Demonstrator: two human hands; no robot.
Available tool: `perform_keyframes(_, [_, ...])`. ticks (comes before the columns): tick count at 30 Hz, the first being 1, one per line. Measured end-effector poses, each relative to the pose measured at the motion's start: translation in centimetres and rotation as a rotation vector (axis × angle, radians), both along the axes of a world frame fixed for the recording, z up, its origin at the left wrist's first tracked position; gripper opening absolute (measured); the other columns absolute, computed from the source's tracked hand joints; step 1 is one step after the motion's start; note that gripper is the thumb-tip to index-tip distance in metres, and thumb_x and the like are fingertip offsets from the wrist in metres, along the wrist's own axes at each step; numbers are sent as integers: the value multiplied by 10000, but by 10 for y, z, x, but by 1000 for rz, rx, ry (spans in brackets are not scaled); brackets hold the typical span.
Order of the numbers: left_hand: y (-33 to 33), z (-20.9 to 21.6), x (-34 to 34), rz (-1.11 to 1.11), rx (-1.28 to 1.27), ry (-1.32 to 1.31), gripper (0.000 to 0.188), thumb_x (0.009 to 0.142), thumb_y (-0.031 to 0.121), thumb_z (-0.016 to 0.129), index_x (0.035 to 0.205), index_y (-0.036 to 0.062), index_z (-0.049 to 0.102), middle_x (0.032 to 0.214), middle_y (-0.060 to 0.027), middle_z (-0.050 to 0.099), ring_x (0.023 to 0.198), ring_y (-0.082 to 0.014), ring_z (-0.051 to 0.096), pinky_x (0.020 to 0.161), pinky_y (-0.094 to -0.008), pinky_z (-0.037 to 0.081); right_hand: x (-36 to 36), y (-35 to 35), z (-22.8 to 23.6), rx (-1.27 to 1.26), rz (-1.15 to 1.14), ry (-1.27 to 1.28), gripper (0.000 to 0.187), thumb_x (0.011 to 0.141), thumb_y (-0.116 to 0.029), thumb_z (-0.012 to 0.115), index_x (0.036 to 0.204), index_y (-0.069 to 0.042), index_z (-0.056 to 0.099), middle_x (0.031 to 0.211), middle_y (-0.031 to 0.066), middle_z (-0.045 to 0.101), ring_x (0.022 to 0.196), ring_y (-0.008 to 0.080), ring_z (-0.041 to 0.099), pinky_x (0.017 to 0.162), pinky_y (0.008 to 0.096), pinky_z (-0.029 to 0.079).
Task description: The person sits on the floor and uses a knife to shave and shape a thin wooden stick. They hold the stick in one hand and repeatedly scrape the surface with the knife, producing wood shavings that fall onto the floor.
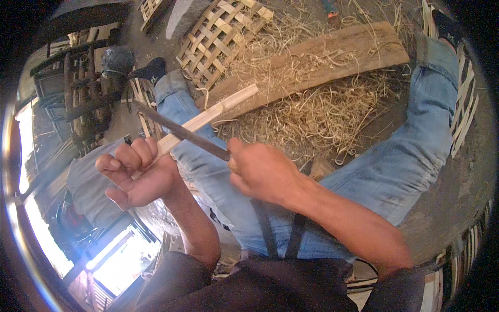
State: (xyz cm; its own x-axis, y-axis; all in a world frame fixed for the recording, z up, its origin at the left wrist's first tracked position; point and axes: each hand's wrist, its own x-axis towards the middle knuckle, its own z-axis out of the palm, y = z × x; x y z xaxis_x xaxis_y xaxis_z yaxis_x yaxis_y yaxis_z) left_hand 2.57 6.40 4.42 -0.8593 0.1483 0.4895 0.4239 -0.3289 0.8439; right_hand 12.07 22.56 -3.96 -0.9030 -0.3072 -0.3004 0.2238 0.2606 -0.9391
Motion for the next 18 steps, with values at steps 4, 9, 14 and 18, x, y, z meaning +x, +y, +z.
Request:
perform_keyframes(4, [3, 1, -2, 19, -82, 30, 484, 895, 556, 541, 913, 110, 352, 581, 33, 264, 477, -72, 201, 460, -263, 158, -4, 0, -20, 27, -64, -10, 316, 796, -161, 574, 983, 81, 496, 744, 291, 627, 737, 472, 638, 673, 519, 531])
perform_keyframes(9, [-3, 1, 1, 58, -29, -4, 479, 903, 562, 519, 917, 110, 360, 577, 32, 255, 475, -75, 193, 464, -265, 158, -13, -8, -17, 190, -12, -102, 309, 803, -151, 590, 978, 82, 488, 742, 278, 630, 749, 469, 639, 678, 507, 524])
perform_keyframes(14, [-1, -2, -9, 25, 22, 12, 488, 900, 569, 522, 918, 110, 359, 580, 31, 254, 480, -75, 191, 462, -268, 163, -10, -13, -19, 97, -106, -66, 296, 815, -147, 579, 986, 82, 504, 754, 263, 638, 764, 448, 646, 696, 506, 519])
perform_keyframes(18, [-6, 3, 3, 11, 15, -13, 486, 896, 563, 534, 921, 110, 361, 583, 28, 260, 480, -78, 200, 466, -266, 171, -13, 1, -71, 320, 15, -46, 331, 775, -119, 596, 980, 126, 509, 689, 265, 620, 728, 416, 657, 679, 472, 518])
